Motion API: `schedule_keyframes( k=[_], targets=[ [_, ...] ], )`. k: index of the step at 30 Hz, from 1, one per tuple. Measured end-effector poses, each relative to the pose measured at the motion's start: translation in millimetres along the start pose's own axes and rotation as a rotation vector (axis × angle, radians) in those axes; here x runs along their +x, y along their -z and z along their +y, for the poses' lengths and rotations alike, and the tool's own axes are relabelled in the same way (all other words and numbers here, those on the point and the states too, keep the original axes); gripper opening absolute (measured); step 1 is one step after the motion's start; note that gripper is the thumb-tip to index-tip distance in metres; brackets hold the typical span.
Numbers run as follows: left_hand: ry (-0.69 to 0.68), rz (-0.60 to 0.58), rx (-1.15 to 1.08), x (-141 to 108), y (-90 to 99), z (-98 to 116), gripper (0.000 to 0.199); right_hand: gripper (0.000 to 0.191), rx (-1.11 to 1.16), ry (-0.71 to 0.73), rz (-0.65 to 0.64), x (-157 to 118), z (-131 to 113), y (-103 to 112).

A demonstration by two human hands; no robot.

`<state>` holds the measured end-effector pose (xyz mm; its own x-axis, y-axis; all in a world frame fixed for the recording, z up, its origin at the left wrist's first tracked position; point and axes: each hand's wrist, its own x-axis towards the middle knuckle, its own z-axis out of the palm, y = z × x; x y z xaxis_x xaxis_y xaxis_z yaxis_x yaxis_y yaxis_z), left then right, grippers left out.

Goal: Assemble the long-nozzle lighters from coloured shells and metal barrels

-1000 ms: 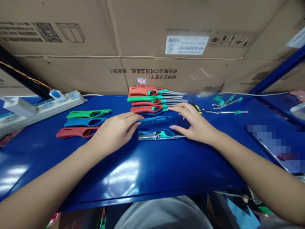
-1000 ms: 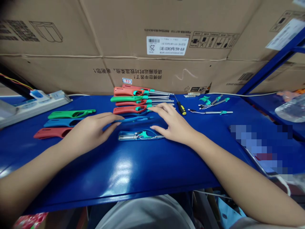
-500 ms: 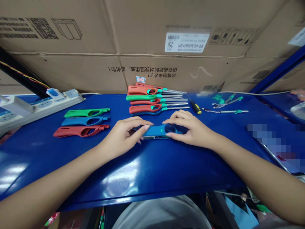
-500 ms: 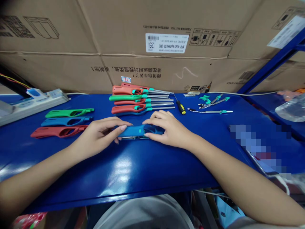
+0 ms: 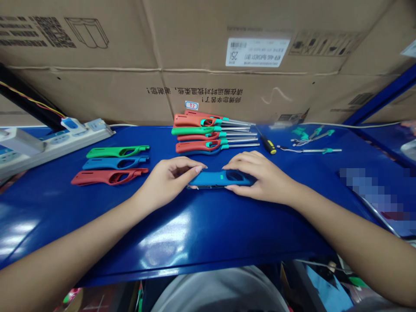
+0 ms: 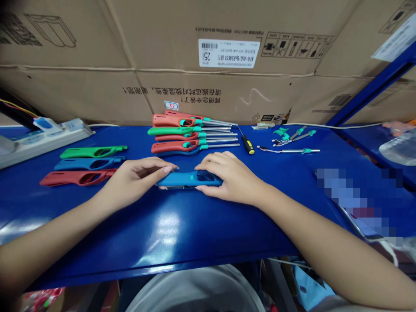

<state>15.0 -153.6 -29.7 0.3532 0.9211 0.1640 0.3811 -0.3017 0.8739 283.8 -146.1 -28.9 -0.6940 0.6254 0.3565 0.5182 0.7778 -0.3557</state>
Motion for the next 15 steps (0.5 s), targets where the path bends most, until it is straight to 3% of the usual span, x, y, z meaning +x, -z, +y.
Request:
schedule_keyframes(
  k=[3, 7, 15],
  targets=[
    [-0.185, 0.014, 0.221, -3, 0.9, 0, 0.025, 0.034, 0.032, -0.035, 0.014, 0, 3, -2],
    [-0.357, -0.072, 0.457, -6, 3.5, 2, 0.033, 0.033, 0.033, -0.060, -0.027, -1, 4, -6],
    [-0.412, -0.185, 0.695, -5, 8.1, -2, 0.034, 0.038, 0.002, -0.057, -0.064, 0, 4, -14]
  ],
)
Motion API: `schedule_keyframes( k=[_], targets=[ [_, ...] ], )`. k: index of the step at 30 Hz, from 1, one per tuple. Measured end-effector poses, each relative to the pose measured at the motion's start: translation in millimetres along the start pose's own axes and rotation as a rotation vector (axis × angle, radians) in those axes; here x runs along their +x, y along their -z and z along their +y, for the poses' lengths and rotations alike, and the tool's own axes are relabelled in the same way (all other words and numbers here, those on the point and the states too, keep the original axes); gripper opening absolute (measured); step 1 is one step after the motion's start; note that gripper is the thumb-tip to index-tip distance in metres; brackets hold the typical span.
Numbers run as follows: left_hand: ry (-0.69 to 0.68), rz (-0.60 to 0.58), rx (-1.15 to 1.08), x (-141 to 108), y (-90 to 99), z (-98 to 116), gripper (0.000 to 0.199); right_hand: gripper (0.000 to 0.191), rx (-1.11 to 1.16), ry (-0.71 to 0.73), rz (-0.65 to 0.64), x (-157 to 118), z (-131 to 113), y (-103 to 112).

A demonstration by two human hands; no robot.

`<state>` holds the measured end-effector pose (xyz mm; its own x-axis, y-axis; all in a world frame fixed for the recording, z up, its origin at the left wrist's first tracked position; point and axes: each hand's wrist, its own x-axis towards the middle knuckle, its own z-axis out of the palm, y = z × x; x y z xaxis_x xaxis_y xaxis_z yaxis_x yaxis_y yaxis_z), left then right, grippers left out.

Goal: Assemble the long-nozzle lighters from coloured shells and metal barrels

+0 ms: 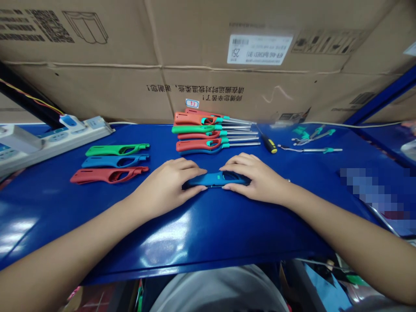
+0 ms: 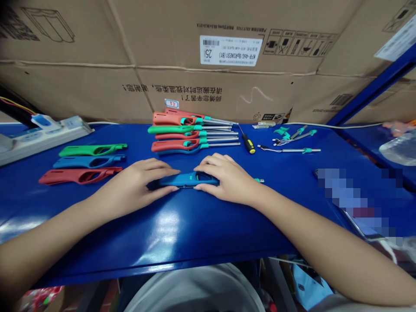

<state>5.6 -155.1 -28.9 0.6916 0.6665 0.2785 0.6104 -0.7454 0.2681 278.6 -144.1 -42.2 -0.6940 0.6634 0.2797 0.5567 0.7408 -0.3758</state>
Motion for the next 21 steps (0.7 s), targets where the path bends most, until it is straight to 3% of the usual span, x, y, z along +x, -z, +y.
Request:
schedule_keyframes(
  k=[10, 21],
  targets=[
    [0.045, -0.080, 0.066, -0.6, -0.1, 2.2, 0.033, 0.037, -0.003, -0.026, -0.018, 1.0, -3.9, -3.2],
    [0.065, -0.070, 0.082, -1.5, -1.7, 4.8, 0.032, 0.037, 0.004, -0.042, -0.010, 1.9, -3.2, -6.7]
  ],
)
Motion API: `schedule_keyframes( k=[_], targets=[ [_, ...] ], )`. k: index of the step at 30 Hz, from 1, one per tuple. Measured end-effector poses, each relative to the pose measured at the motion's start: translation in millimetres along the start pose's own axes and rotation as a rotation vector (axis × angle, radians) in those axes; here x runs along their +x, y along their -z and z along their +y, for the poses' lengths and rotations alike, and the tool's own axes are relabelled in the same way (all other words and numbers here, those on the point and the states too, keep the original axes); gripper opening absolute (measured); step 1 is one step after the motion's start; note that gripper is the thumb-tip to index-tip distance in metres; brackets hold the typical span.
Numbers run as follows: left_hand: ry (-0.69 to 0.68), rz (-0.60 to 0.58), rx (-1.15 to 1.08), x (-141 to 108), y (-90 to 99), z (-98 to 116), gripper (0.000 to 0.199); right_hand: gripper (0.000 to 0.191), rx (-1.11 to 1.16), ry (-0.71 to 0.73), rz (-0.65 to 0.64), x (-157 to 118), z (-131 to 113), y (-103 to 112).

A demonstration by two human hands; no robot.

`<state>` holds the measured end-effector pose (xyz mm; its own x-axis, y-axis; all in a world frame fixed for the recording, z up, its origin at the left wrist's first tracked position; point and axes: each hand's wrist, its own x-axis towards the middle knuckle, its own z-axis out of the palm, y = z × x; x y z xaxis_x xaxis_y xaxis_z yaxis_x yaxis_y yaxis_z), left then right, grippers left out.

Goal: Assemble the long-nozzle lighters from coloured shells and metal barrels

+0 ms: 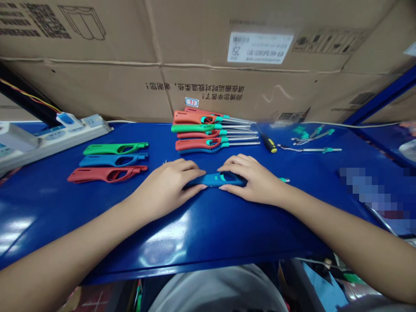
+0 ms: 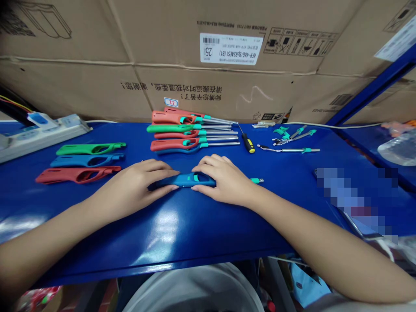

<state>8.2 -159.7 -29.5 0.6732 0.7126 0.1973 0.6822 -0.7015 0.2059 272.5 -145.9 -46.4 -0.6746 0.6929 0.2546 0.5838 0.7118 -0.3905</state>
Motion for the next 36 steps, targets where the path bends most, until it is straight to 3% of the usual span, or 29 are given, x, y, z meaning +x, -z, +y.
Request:
schedule_keyframes(
  k=[6, 14, 24, 31, 36],
  targets=[
    [-0.022, 0.004, 0.018, 0, -2.6, -3, 0.031, 0.037, -0.021, 0.016, -0.010, -1, -1, 3],
    [-0.068, 0.011, 0.106, -1, -1.3, 1, 0.036, 0.037, -0.216, 0.098, -0.029, -2, -3, 6],
    [-0.090, 0.061, -0.056, 1, -5.8, -1, 0.032, 0.031, -0.241, 0.166, -0.019, -3, -2, 10],
    [-0.117, 0.121, -0.024, 1, -6.9, -3, 0.028, 0.026, -0.226, 0.110, 0.020, -2, -1, 11],
    [-0.071, 0.143, -0.038, 3, -1.5, -9, 0.030, 0.025, -0.207, 0.092, 0.076, -2, 5, 25]
  ],
)
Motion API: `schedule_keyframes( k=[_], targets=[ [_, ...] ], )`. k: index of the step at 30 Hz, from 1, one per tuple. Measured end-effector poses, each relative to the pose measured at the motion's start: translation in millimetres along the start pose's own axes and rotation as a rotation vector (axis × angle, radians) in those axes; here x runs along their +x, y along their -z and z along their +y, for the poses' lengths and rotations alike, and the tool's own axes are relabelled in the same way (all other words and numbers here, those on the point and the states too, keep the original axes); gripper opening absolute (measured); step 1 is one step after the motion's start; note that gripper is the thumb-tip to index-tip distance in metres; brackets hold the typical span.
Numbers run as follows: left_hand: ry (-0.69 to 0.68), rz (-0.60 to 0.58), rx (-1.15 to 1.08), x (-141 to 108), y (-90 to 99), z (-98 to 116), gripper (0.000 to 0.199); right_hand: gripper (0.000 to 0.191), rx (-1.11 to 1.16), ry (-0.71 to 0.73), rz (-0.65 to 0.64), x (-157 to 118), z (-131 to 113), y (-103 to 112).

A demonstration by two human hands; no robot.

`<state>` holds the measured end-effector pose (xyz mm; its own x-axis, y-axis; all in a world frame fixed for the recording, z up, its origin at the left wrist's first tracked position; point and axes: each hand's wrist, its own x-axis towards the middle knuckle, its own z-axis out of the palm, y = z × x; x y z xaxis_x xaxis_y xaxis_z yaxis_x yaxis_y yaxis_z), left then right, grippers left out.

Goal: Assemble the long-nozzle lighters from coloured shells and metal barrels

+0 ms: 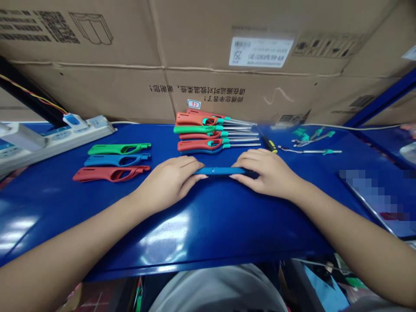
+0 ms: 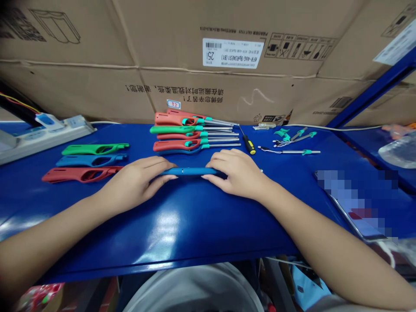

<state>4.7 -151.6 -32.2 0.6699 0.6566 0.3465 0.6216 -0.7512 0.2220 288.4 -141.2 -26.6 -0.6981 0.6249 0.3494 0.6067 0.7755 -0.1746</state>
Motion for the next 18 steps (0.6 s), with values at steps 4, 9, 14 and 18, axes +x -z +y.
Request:
schedule_keyframes(
  k=[4, 9, 14, 18],
  targets=[
    [0.057, 0.014, -0.067, 0, 3.2, 4, 0.031, 0.029, -0.113, -0.018, -0.004, 1, 0, 8],
    [0.086, -0.015, -0.121, -2, 1.9, 7, 0.035, 0.036, -0.268, -0.049, -0.085, 3, -4, 5],
    [-0.058, 0.021, -0.052, -2, 2.9, -1, 0.033, 0.041, -0.091, -0.059, -0.116, 2, 0, 2],
    [-0.119, 0.044, -0.069, 0, 5.1, -3, 0.033, 0.033, 0.179, 0.022, -0.039, -1, 1, 2]
  ],
)
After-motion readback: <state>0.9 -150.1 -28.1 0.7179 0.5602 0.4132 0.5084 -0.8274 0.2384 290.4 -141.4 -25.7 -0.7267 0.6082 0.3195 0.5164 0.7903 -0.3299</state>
